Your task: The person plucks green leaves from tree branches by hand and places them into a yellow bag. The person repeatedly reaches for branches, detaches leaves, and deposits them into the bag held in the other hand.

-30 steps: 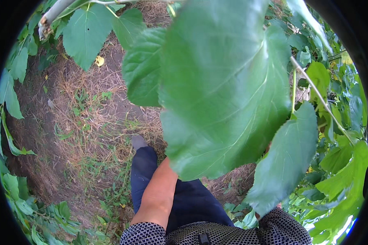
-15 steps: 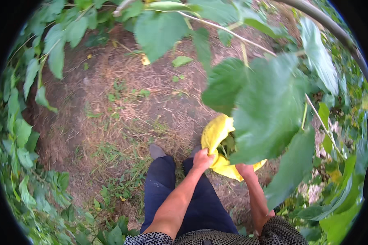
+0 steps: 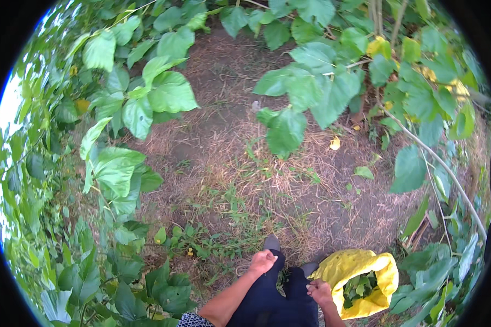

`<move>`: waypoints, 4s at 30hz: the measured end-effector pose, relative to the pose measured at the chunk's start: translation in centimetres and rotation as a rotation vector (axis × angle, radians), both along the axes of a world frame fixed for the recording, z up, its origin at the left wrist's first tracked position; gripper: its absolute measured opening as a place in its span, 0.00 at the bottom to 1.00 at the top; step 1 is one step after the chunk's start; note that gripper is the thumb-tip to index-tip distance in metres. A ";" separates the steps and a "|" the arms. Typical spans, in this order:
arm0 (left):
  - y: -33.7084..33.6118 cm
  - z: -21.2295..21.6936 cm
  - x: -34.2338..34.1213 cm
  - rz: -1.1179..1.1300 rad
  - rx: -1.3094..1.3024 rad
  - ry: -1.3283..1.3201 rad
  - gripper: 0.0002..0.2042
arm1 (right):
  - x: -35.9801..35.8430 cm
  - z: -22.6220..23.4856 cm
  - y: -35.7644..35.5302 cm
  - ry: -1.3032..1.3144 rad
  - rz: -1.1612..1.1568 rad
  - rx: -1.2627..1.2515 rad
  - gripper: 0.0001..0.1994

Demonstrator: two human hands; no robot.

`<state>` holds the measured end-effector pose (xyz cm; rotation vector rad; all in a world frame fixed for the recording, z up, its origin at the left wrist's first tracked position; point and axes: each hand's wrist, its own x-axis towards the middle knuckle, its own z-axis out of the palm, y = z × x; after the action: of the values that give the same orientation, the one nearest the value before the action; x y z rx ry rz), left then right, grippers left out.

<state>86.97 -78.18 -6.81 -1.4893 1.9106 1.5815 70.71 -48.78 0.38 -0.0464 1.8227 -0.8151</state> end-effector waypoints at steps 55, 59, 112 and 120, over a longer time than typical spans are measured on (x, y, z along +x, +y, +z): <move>-18.7 78.8 23.5 0.941 -2.044 -0.064 0.14 | 5.3 19.6 -33.7 0.111 1.446 -0.623 0.13; -24.9 76.4 18.3 0.617 -2.362 -0.538 0.14 | 5.1 18.7 -35.3 0.178 1.379 -0.722 0.14; -24.1 56.0 -9.3 -0.195 -1.804 -0.466 0.07 | -14.8 44.6 -48.3 1.006 0.540 -1.916 0.18; -21.5 54.5 -7.7 -0.259 -1.604 -0.313 0.15 | -13.3 42.5 -51.8 1.555 1.111 -1.567 0.19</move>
<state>79.30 -99.66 47.72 -1.4868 2.9858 -0.6365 57.44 -100.60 42.89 -2.9821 1.2486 -1.1463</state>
